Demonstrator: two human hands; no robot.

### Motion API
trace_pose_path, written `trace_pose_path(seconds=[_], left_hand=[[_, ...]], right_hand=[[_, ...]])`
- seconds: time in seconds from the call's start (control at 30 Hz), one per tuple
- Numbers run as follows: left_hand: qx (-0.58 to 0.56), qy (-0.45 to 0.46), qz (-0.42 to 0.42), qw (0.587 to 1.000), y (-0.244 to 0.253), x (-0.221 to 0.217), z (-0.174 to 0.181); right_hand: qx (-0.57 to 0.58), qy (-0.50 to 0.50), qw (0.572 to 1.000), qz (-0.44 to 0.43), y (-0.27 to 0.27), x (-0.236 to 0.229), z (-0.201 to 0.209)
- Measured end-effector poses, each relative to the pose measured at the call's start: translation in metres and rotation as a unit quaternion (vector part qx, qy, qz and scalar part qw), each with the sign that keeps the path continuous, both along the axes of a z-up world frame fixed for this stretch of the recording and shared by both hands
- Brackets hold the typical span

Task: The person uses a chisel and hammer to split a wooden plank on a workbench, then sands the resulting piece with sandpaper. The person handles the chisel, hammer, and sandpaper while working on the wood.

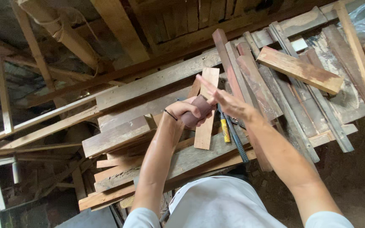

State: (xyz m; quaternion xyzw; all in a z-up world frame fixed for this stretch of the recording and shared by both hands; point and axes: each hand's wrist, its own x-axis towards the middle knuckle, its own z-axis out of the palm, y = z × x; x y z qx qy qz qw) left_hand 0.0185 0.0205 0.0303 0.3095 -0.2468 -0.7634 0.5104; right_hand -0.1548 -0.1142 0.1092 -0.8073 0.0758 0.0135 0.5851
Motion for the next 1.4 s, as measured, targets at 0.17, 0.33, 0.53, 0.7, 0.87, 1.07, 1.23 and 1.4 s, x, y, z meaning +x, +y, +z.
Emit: trace_pose_path(seconds=[0.17, 0.33, 0.53, 0.7, 0.87, 1.07, 1.23, 1.4], left_hand=[[0.004, -0.058, -0.110, 0.992, -0.022, 0.015, -0.003], [-0.016, -0.309, -0.135, 0.941, -0.032, 0.022, 0.002], [-0.112, -0.697, -0.067, 0.705, -0.038, 0.005, 0.017], [-0.094, -0.813, -0.028, 0.574, -0.032, -0.018, 0.018], [-0.142, -0.653, -0.033, 0.743, -0.030, -0.003, 0.019], [-0.018, -0.252, -0.082, 0.964, -0.016, 0.014, 0.022], [-0.139, -0.498, -0.027, 0.856, -0.026, 0.008, 0.038], [-0.211, -0.589, -0.042, 0.779, -0.038, -0.010, 0.039]], right_hand=[[-0.028, -0.033, 0.999, 0.015, 0.004, 0.006, -0.015], [0.034, 0.008, 0.999, 0.008, 0.000, 0.008, -0.024], [0.179, 0.031, 0.983, -0.027, -0.002, 0.008, -0.025], [0.301, 0.046, 0.952, -0.033, -0.004, 0.012, -0.023], [0.109, 0.102, 0.987, -0.059, -0.006, 0.003, -0.009], [0.024, -0.106, 0.993, -0.048, 0.004, -0.009, -0.011], [-0.070, -0.063, 0.983, -0.157, -0.011, -0.010, -0.031], [-0.017, 0.007, 0.991, -0.131, -0.030, -0.023, -0.061]])
